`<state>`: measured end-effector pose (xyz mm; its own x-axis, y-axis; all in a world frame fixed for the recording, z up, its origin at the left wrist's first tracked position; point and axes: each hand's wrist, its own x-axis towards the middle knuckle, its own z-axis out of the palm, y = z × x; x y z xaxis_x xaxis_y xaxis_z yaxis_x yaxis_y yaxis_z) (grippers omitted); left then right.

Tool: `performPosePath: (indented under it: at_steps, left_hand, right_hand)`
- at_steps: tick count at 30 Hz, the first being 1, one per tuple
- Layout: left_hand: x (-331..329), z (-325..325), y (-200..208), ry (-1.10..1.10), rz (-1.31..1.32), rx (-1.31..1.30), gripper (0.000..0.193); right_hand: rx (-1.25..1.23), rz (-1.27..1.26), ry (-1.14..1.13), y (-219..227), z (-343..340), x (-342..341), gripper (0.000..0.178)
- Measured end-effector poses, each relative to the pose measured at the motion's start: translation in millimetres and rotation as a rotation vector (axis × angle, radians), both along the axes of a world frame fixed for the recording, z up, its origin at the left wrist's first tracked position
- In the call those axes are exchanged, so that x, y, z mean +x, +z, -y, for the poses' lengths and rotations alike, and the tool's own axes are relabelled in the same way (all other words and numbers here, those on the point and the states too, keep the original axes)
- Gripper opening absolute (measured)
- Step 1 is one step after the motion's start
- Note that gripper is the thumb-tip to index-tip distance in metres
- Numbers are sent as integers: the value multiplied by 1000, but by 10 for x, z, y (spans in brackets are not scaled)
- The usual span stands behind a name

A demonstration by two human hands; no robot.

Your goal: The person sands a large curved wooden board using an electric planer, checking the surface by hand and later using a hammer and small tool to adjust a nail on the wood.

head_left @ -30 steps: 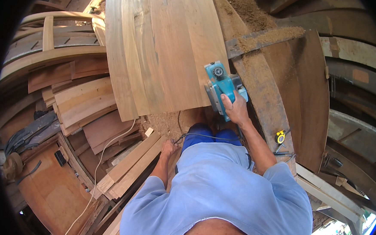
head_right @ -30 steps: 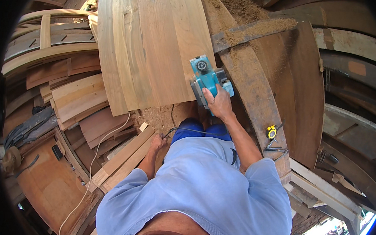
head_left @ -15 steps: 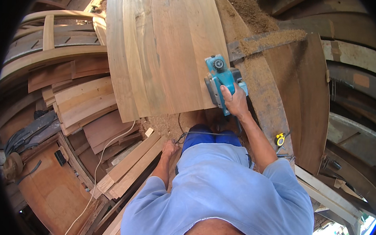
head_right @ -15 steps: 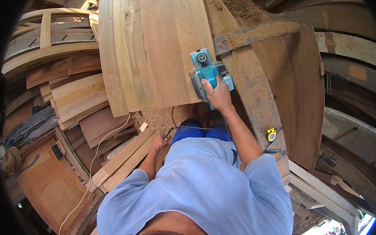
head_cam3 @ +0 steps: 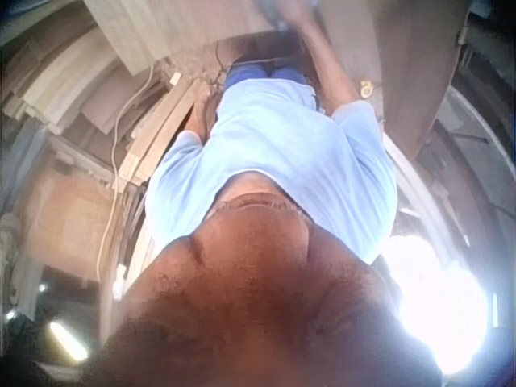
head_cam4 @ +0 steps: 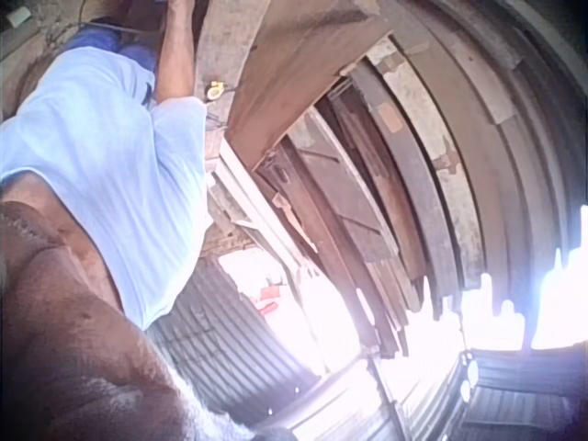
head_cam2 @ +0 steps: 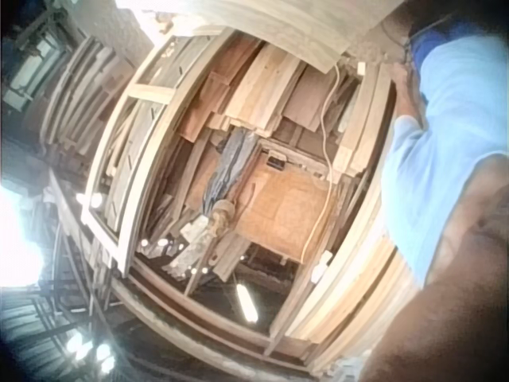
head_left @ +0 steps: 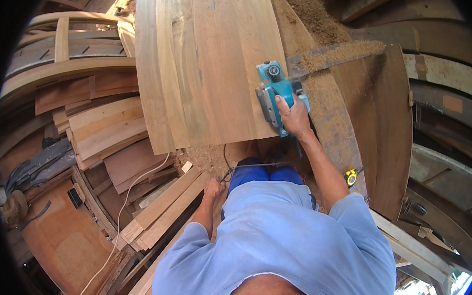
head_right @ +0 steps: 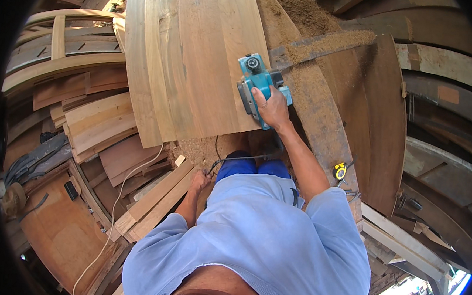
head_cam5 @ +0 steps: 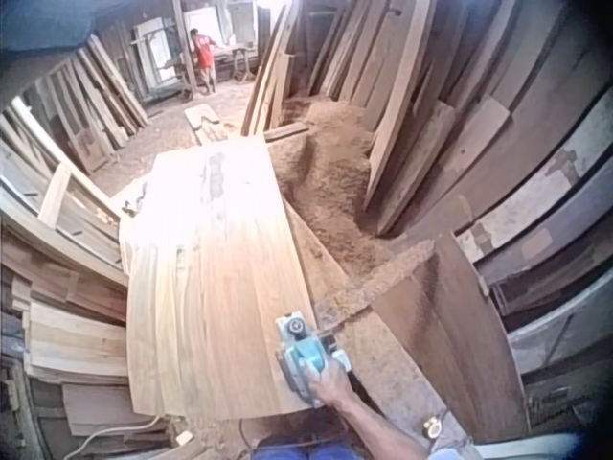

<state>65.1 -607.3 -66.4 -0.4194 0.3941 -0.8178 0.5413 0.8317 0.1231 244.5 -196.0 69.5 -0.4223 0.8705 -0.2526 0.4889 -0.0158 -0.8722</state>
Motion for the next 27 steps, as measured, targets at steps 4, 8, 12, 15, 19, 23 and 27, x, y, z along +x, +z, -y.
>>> performPosePath:
  at_steps: [4,8,12,15,19,23,27]
  left_hand:
    - [-14,-115,78,18,42,-77,35]
    - [-20,-167,125,7,19,-56,36]
    - [-32,-213,165,16,10,-38,34]
    - [-46,-285,211,17,14,-54,34]
    - [-57,-299,234,36,6,-33,35]
    - [-71,-349,232,68,0,-22,34]
    - [-57,-398,254,87,0,18,35]
  right_hand:
    - [9,-11,-6,-34,-97,-71,72]
    - [31,2,-8,-47,-199,-152,72]
    - [39,-16,-12,-30,-278,-237,70]
    - [51,-2,-16,-38,-355,-290,68]
    - [43,-39,-20,-18,-431,-359,66]
    - [82,-31,-33,-73,-563,-443,67]
    - [78,-60,-36,-92,-701,-543,69]
